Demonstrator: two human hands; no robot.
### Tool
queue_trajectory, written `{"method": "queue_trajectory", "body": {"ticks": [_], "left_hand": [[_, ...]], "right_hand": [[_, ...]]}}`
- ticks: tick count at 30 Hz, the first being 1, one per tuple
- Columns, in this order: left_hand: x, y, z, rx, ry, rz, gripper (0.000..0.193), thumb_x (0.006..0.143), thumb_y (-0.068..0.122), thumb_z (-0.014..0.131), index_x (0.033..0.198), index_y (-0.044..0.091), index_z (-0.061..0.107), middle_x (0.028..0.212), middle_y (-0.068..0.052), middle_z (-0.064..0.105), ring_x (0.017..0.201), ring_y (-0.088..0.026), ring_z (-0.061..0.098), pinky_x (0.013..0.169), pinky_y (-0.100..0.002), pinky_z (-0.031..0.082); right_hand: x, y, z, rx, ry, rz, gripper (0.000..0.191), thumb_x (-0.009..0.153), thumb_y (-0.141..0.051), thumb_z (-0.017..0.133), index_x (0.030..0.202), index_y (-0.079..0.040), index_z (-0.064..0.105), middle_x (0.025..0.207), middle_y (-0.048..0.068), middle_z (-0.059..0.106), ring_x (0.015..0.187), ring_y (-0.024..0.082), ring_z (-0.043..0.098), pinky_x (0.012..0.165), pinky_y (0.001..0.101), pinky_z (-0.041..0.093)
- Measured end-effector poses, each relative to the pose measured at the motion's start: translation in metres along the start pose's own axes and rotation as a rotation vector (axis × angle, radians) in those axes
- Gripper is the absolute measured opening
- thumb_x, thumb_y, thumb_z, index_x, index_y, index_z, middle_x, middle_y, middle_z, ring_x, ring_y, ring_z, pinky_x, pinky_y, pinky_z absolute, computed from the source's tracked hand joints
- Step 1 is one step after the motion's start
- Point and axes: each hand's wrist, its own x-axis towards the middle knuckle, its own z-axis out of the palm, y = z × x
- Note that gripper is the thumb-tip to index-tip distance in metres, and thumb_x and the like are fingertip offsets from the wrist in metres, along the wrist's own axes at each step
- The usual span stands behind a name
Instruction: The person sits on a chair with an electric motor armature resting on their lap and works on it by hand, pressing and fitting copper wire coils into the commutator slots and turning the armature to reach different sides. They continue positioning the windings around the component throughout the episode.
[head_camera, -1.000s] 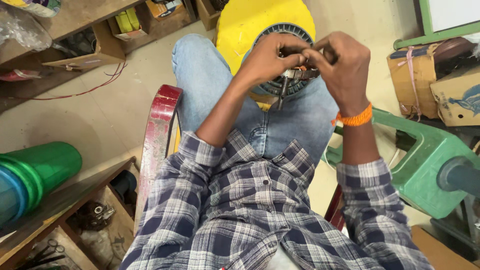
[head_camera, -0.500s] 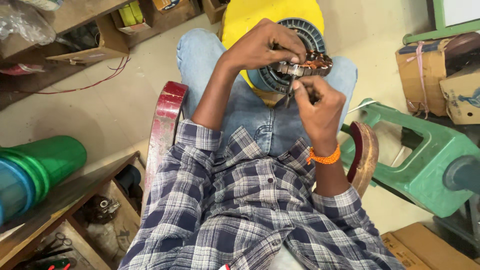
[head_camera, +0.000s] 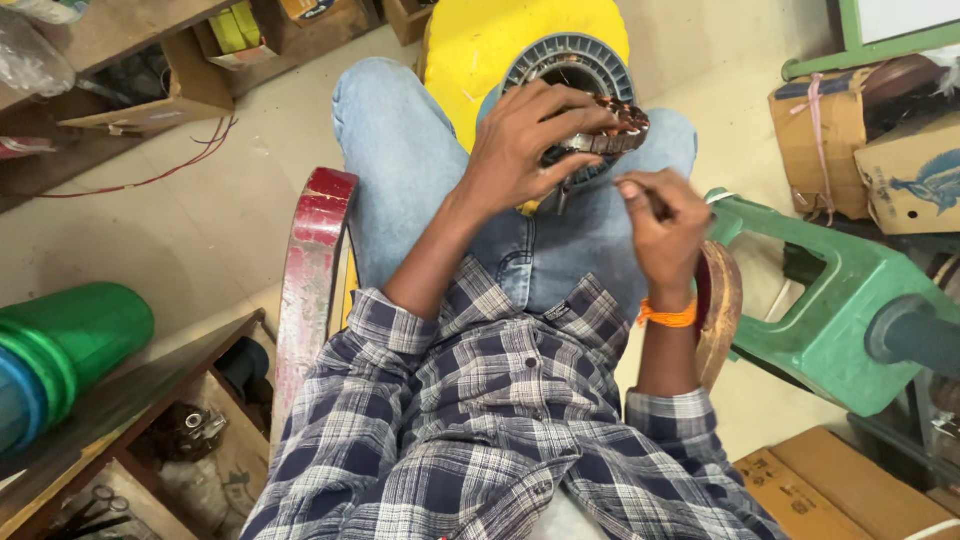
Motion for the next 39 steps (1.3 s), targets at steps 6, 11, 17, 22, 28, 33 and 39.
{"method": "queue_trajectory", "body": {"ticks": [6, 11, 17, 22, 28, 33, 39], "left_hand": [[-0.006, -0.008, 0.011, 0.038, 0.102, 0.071, 0.044, 0.088, 0.031, 0.087, 0.128, 0.019, 0.072, 0.122, 0.002, 0.073, 0.107, -0.021, 0.066, 0.091, -0.036, 0.052], [-0.006, -0.007, 0.012, 0.042, 0.100, 0.044, 0.044, 0.088, 0.032, 0.086, 0.126, 0.015, 0.072, 0.121, 0.000, 0.074, 0.108, -0.022, 0.067, 0.091, -0.036, 0.052], [0.000, 0.012, 0.004, 0.028, 0.087, -0.127, 0.049, 0.088, 0.038, 0.084, 0.128, 0.013, 0.071, 0.123, -0.003, 0.074, 0.111, -0.024, 0.068, 0.094, -0.039, 0.052], [0.013, 0.018, 0.008, -0.026, -0.069, -0.542, 0.056, 0.083, 0.045, 0.085, 0.128, 0.014, 0.071, 0.107, -0.010, 0.076, 0.100, -0.028, 0.070, 0.091, -0.042, 0.053], [0.036, -0.033, 0.012, -0.715, -0.108, -0.330, 0.017, 0.093, 0.010, 0.076, 0.109, 0.004, 0.078, 0.105, -0.013, 0.077, 0.100, -0.025, 0.073, 0.092, -0.037, 0.057], [0.031, -0.060, -0.013, -0.612, -0.276, -0.219, 0.014, 0.090, 0.004, 0.077, 0.105, 0.004, 0.078, 0.100, -0.009, 0.079, 0.093, -0.020, 0.077, 0.083, -0.032, 0.060], [0.046, -0.058, -0.026, -0.474, -0.376, -0.021, 0.018, 0.088, 0.004, 0.078, 0.106, 0.004, 0.078, 0.103, -0.012, 0.077, 0.094, -0.026, 0.076, 0.084, -0.035, 0.059]], "right_hand": [[0.031, -0.037, -0.026, -0.227, -0.088, -0.340, 0.008, 0.098, 0.001, 0.079, 0.104, -0.003, 0.074, 0.084, 0.009, 0.060, 0.072, 0.021, 0.055, 0.066, 0.0347, 0.042], [0.072, -0.037, -0.011, -0.220, -0.121, -0.490, 0.004, 0.101, 0.001, 0.077, 0.102, -0.001, 0.073, 0.088, 0.011, 0.063, 0.077, 0.023, 0.062, 0.068, 0.0333, 0.048], [0.098, -0.031, -0.005, -0.156, -0.111, -0.430, 0.007, 0.099, -0.002, 0.081, 0.103, -0.001, 0.076, 0.088, 0.010, 0.071, 0.065, 0.015, 0.054, 0.061, 0.0305, 0.043], [0.103, -0.032, 0.001, -0.145, -0.101, -0.393, 0.012, 0.097, -0.005, 0.087, 0.099, 0.000, 0.076, 0.074, 0.008, 0.061, 0.060, 0.014, 0.045, 0.057, 0.0302, 0.037], [0.088, -0.049, 0.003, -0.154, -0.039, -0.348, 0.012, 0.097, -0.005, 0.085, 0.097, 0.000, 0.075, 0.076, 0.009, 0.059, 0.063, 0.014, 0.049, 0.060, 0.0312, 0.040], [0.041, -0.062, 0.017, -0.091, -0.009, -0.283, 0.009, 0.099, -0.005, 0.080, 0.102, 0.001, 0.073, 0.083, 0.010, 0.067, 0.068, 0.014, 0.058, 0.063, 0.0304, 0.045], [0.006, -0.038, 0.055, 0.026, -0.006, 0.035, 0.009, 0.097, -0.007, 0.074, 0.094, 0.001, 0.072, 0.068, 0.002, 0.063, 0.059, 0.006, 0.052, 0.055, 0.0264, 0.041]]}}
